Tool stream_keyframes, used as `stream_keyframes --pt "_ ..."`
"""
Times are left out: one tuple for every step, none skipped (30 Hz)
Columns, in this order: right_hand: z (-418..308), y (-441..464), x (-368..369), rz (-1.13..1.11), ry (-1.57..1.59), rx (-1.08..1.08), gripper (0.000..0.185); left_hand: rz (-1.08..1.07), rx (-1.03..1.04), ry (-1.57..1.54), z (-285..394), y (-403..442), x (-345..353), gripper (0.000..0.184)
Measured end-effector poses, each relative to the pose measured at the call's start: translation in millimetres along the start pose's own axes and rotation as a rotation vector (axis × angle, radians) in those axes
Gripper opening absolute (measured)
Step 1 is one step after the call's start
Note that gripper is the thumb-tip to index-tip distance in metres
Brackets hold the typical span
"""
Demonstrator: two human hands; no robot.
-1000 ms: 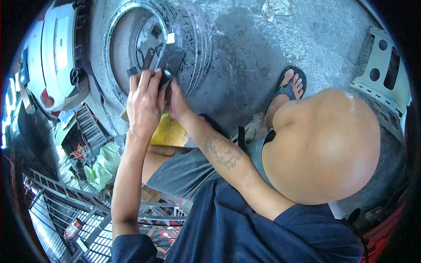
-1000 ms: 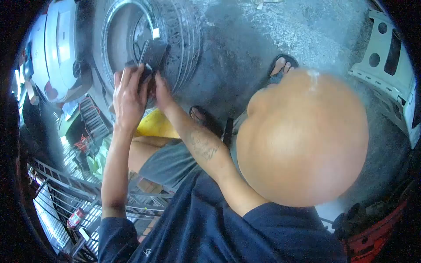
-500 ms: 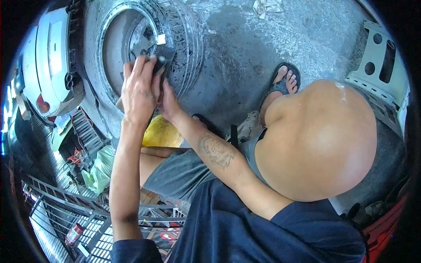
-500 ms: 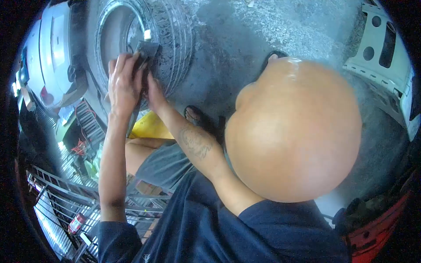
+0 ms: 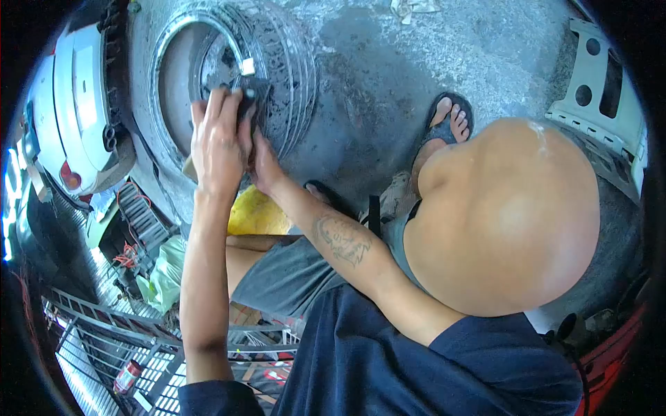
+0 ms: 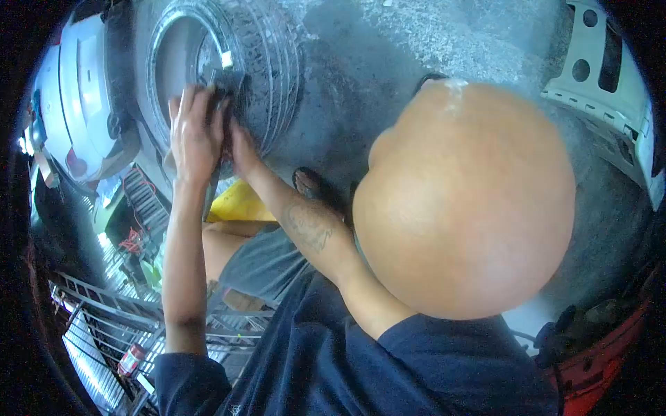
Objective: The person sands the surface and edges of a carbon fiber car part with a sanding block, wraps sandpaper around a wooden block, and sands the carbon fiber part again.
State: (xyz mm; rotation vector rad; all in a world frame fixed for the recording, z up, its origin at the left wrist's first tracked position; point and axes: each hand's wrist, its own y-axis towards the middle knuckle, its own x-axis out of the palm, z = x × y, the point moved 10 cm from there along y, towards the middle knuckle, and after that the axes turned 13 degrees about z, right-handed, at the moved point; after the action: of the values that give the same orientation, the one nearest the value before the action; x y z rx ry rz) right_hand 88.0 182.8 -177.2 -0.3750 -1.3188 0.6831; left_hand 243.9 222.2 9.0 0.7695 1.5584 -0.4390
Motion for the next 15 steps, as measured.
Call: stream_keyframes --pt "5 -2 -6 0.002 -0.008 0.009 0.051 0.0 -0.012 0.002 0 -7 -2 0.044" --pt "3 -4 -3 -0.046 0.001 -0.006 0.053 -0.011 -0.03 0.003 0 -15 -5 0.045" --pt "7 3 -3 -0.096 0.02 -0.028 0.058 -0.023 -0.035 0.005 -1 -20 -8 0.046" --pt "15 13 -4 -0.135 -0.011 0.018 0.058 -0.014 -0.01 -0.008 -4 -35 -12 0.046" --pt "8 15 4 -0.142 -0.007 0.006 0.058 -0.007 0.003 -0.009 -4 -25 -10 0.046" --pt "1 10 5 -0.095 -0.005 -0.008 0.058 -0.027 -0.012 -0.027 -3 -17 -5 0.045" --pt "1 1 3 -0.046 -0.006 -0.006 0.059 -0.054 -0.04 -0.038 -4 -13 -2 0.044" --pt "2 1 6 -0.059 0.005 0.021 0.059 -0.018 -0.012 -0.026 -2 -2 2 0.04" --pt "9 -3 3 -0.056 0.001 0.034 0.059 0.017 -0.022 -0.035 -3 10 5 0.035" --pt "4 -1 -2 -0.009 0.029 -0.004 0.058 0.077 -0.052 -0.061 -5 13 -5 0.035" --pt "0 2 -4 0.036 0.065 -0.045 0.059 0.135 -0.074 -0.085 -9 16 -15 0.035" --pt "-3 2 -2 0.046 0.087 -0.082 0.058 0.166 -0.154 -0.088 -16 9 -26 0.034" --pt "-5 4 0 0.04 0.1 -0.083 0.058 0.192 -0.232 -0.09 -21 -4 -43 0.034" --pt "6 14 -11 0.033 0.054 -0.081 0.057 0.193 -0.232 -0.093 -15 -11 -55 0.035" --pt "3 11 -6 0.023 0.0 -0.078 0.056 0.19 -0.227 -0.088 -12 -19 -61 0.035"
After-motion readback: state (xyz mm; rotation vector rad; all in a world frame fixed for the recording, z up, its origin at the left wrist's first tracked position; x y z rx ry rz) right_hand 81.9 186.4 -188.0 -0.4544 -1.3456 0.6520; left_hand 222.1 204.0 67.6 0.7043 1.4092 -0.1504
